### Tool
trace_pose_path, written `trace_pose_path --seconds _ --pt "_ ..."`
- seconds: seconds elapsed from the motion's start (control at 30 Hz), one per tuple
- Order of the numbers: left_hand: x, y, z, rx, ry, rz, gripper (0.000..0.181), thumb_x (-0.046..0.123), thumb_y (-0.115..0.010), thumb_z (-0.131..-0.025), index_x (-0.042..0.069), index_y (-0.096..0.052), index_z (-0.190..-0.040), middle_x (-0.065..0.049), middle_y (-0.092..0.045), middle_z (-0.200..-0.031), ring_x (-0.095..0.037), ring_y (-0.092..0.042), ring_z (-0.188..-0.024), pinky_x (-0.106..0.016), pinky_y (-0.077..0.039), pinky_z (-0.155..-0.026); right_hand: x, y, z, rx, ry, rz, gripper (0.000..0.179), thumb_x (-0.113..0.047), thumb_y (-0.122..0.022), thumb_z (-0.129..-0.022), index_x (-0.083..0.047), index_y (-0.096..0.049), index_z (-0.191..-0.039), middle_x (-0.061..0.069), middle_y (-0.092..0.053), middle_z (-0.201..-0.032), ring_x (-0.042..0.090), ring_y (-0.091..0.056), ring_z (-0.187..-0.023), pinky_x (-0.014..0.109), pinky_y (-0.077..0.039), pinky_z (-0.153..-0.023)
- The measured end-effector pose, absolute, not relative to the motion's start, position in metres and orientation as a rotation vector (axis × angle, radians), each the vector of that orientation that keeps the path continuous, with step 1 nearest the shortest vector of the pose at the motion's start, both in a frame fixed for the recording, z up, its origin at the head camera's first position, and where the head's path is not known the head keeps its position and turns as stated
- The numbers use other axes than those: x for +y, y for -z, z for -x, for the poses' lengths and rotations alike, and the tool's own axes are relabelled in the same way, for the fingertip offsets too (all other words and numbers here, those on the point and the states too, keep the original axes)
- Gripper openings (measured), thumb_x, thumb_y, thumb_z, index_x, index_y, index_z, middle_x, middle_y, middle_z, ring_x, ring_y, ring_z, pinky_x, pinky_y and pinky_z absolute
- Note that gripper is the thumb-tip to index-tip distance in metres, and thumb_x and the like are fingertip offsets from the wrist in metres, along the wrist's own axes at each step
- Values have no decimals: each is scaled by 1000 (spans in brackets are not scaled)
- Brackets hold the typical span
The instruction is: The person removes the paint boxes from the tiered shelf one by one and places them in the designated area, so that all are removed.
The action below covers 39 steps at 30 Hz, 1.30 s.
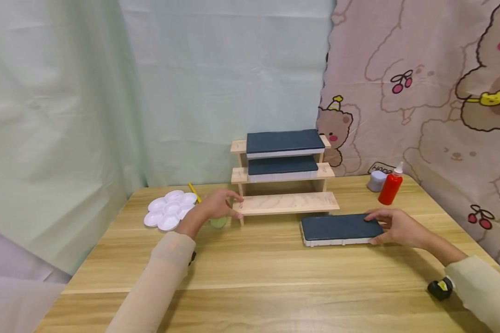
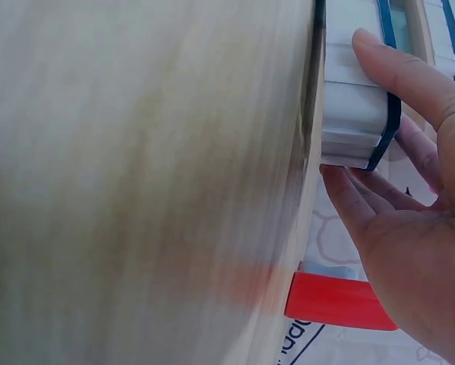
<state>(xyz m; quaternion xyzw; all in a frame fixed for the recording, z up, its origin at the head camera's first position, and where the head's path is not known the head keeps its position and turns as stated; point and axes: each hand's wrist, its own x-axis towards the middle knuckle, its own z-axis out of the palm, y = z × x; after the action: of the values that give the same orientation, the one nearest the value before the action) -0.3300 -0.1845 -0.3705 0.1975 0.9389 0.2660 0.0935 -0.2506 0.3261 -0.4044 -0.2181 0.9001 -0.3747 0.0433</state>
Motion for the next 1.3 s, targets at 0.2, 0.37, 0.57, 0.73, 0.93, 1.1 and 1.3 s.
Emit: trace_pose_path --seconds 0.2,0.37,0.57,0.73,0.93,1.1,1.3 --pt "-185 370 330 2785 -783 -594 52 29 -87 -77 13 -70 -123 -10 -66 -116 -17 -56 -73 -31 -49 -66 326 405 250 2761 1130 666 54 -14 -90 -71 3 -66 -116 30 -57 -130 55 -52 -120 56 -46 -93" --pt "-185 369 330 2797 -759 -579 51 31 -86 -78 15 -70 -124 -10 -64 -123 -18 -59 -82 -32 -50 -71 325 405 249 2752 1134 666 54 -14 -90 -71 4 -66 -116 31 -56 -130 55 -52 -120 57 -46 -93" --pt "-185 370 331 2788 -769 -580 51 31 -86 -78 15 -69 -124 -10 -63 -125 -19 -59 -83 -32 -50 -69 325 404 248 2747 1128 662 54 -13 -90 -71 4 -65 -115 31 -57 -129 56 -52 -120 56 -46 -93" --pt "-185 371 331 2785 -777 -571 51 31 -86 -78 16 -70 -124 -10 -64 -124 -19 -59 -83 -32 -49 -69 324 404 248 2750 1111 669 58 -14 -91 -70 5 -64 -117 31 -57 -129 55 -52 -120 56 -45 -95" --pt "-186 370 331 2782 -780 -565 51 30 -86 -79 15 -69 -124 -10 -64 -120 -19 -58 -81 -31 -49 -68 325 404 249 2737 1118 680 61 -14 -91 -70 6 -63 -119 30 -57 -128 54 -53 -119 58 -45 -94" --pt "-185 369 331 2772 -784 -564 51 29 -86 -79 15 -69 -125 -10 -64 -120 -19 -57 -79 -30 -48 -65 326 405 251 2729 1121 685 60 -14 -90 -70 6 -63 -119 30 -57 -129 54 -53 -119 57 -45 -94" --pt "-187 370 332 2783 -777 -595 50 27 -86 -79 13 -69 -124 -11 -64 -121 -19 -60 -81 -31 -50 -69 327 405 251 2721 1128 679 59 -14 -90 -71 5 -63 -120 30 -57 -129 55 -51 -120 58 -45 -94"
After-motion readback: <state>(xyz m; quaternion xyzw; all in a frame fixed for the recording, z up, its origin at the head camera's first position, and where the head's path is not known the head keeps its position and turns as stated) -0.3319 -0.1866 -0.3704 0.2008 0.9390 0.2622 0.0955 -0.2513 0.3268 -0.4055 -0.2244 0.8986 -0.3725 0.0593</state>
